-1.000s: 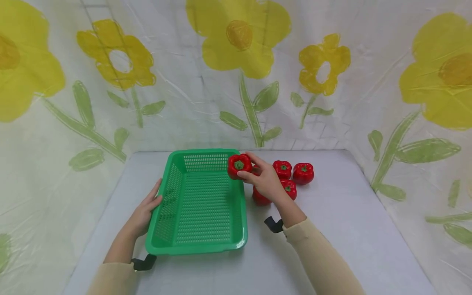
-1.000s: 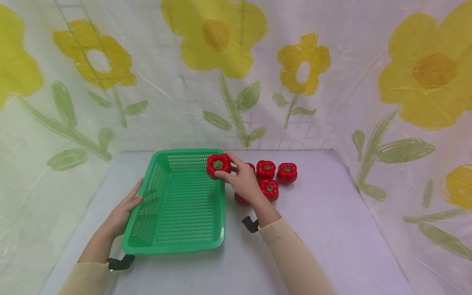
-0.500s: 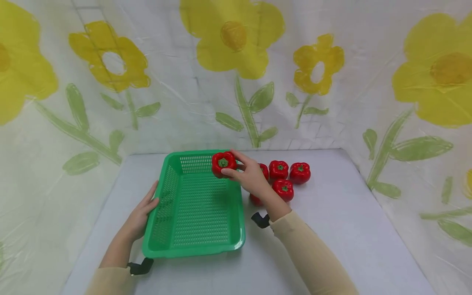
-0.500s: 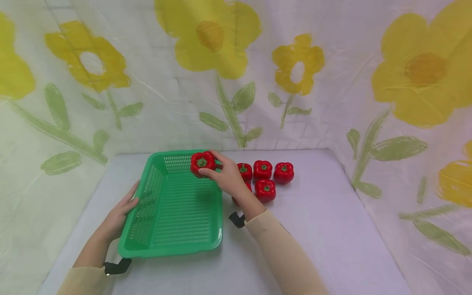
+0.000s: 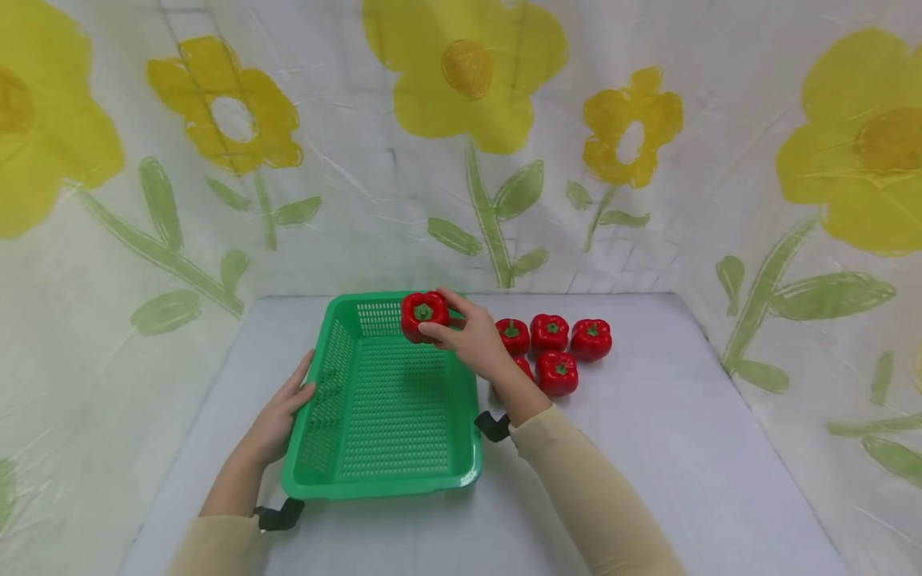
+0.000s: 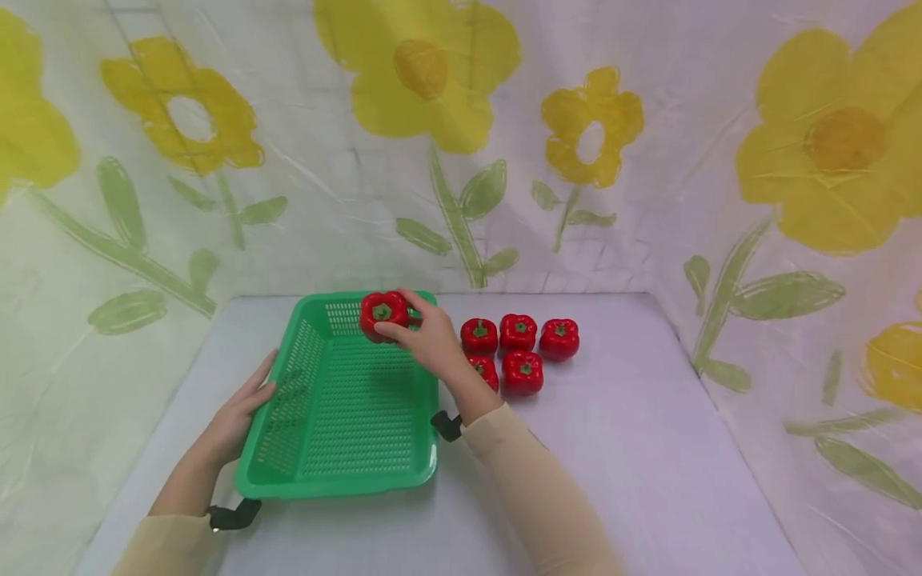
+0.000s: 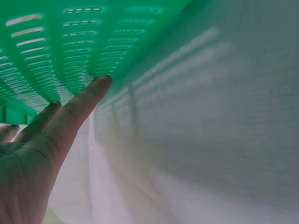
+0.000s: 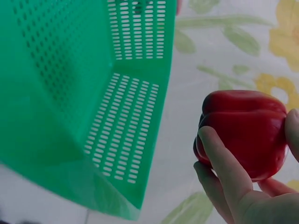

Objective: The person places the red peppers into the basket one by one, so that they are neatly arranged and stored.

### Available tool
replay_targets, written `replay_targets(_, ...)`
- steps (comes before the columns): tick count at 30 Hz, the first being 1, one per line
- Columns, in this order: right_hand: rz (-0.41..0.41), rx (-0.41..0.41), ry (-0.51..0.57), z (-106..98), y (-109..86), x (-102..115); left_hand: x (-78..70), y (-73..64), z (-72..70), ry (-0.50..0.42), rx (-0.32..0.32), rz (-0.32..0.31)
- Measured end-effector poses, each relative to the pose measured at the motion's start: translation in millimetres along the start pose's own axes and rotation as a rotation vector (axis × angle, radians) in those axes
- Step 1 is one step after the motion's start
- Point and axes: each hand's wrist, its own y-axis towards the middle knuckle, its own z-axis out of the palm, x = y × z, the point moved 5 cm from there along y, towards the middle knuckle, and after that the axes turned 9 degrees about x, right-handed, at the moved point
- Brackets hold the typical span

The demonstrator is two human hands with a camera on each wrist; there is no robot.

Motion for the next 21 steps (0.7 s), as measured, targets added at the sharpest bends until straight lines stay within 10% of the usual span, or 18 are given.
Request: replay_targets(21,0.049,-0.002,0.054,30.5,27.1,-3.0,0.7,0.6,1.3,0.014,-0.014,-0.01)
